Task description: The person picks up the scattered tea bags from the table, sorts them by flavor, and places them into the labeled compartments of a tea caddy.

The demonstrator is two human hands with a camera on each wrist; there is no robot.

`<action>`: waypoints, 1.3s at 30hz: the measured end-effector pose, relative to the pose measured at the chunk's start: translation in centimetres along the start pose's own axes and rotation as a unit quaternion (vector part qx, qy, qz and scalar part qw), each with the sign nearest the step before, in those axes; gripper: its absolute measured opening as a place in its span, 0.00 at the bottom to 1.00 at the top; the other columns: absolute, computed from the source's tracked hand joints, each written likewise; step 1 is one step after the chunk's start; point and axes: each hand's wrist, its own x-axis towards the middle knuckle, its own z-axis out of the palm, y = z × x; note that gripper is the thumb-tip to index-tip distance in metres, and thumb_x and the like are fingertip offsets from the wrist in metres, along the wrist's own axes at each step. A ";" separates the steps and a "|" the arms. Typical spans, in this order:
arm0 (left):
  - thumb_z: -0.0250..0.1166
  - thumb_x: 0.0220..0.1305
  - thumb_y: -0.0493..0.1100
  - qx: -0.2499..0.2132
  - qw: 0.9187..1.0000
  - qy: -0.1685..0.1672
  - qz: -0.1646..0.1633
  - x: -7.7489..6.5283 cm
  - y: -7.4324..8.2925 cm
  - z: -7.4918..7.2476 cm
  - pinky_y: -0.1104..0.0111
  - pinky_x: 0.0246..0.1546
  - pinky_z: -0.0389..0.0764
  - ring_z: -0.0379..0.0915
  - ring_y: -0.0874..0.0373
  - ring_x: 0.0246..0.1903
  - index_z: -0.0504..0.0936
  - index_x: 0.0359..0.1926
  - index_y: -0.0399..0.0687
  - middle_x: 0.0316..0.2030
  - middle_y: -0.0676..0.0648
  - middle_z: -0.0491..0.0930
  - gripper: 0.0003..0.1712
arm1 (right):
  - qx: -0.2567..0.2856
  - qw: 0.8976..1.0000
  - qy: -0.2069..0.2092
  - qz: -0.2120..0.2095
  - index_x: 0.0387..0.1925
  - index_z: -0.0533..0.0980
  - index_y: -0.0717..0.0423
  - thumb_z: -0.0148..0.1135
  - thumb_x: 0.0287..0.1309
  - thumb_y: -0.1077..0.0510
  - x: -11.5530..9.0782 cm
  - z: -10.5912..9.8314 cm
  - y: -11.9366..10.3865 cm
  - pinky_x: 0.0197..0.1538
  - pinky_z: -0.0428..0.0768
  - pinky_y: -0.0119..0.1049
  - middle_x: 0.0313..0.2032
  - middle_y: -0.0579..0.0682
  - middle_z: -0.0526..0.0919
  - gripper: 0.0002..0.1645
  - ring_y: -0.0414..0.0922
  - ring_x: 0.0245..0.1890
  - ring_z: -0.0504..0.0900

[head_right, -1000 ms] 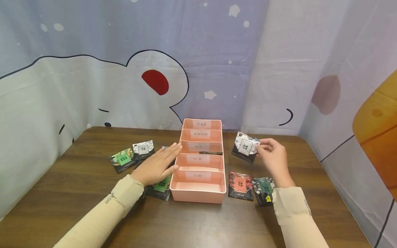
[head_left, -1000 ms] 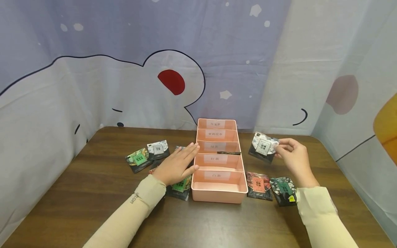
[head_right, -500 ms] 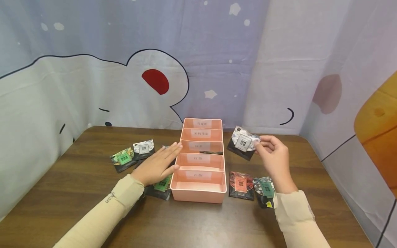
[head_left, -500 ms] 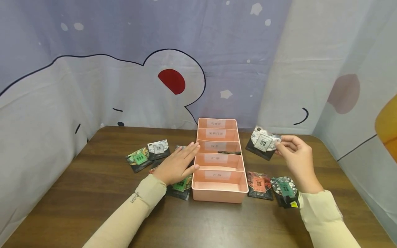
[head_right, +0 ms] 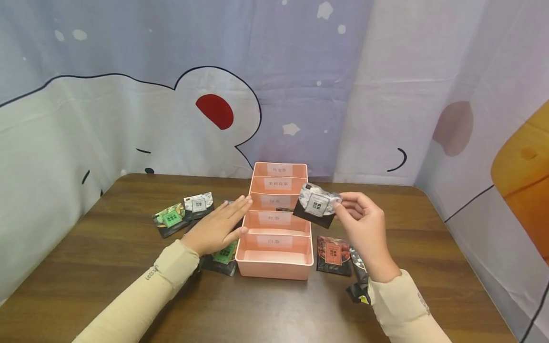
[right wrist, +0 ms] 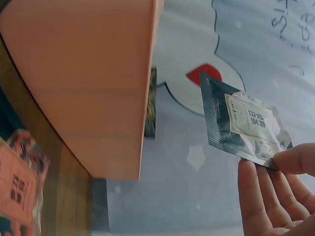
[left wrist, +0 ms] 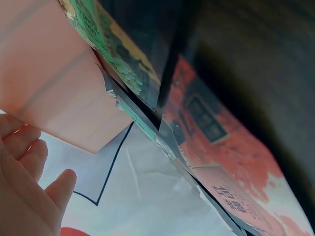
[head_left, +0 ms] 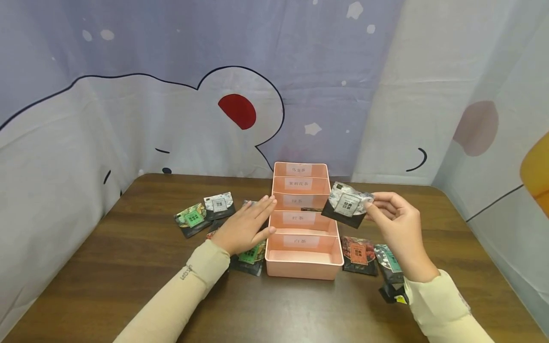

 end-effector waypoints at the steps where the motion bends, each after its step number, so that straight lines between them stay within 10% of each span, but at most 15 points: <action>1: 0.46 0.78 0.63 0.001 1.000 0.000 -0.001 0.0 0.0 0.0 0.50 0.76 0.49 0.42 0.55 0.79 0.51 0.80 0.45 0.79 0.48 0.49 0.42 | -0.004 1.000 -0.005 -0.006 0.45 0.79 0.69 0.66 0.64 0.66 -0.2 0.2 0.0 0.39 0.86 0.31 0.34 0.50 0.87 0.10 0.37 0.31 0.88; 19: 0.47 0.78 0.62 -0.005 1.000 -0.002 -0.004 -0.2 0.1 0.0 0.49 0.76 0.51 0.42 0.54 0.79 0.51 0.80 0.44 0.79 0.47 0.49 0.41 | -0.034 0.992 -0.094 -0.073 0.44 0.80 0.65 0.66 0.60 0.74 -3.1 2.9 0.8 0.36 0.86 0.30 0.34 0.54 0.86 0.11 0.37 0.32 0.85; 39: 0.48 0.78 0.61 -0.008 1.000 0.006 0.000 -0.1 0.1 0.1 0.49 0.76 0.53 0.42 0.54 0.78 0.52 0.80 0.44 0.79 0.47 0.50 0.41 | -0.109 0.955 -0.156 -0.227 0.40 0.82 0.56 0.68 0.51 0.78 -4.5 2.1 3.2 0.32 0.84 0.25 0.31 0.47 0.87 0.19 0.36 0.30 0.85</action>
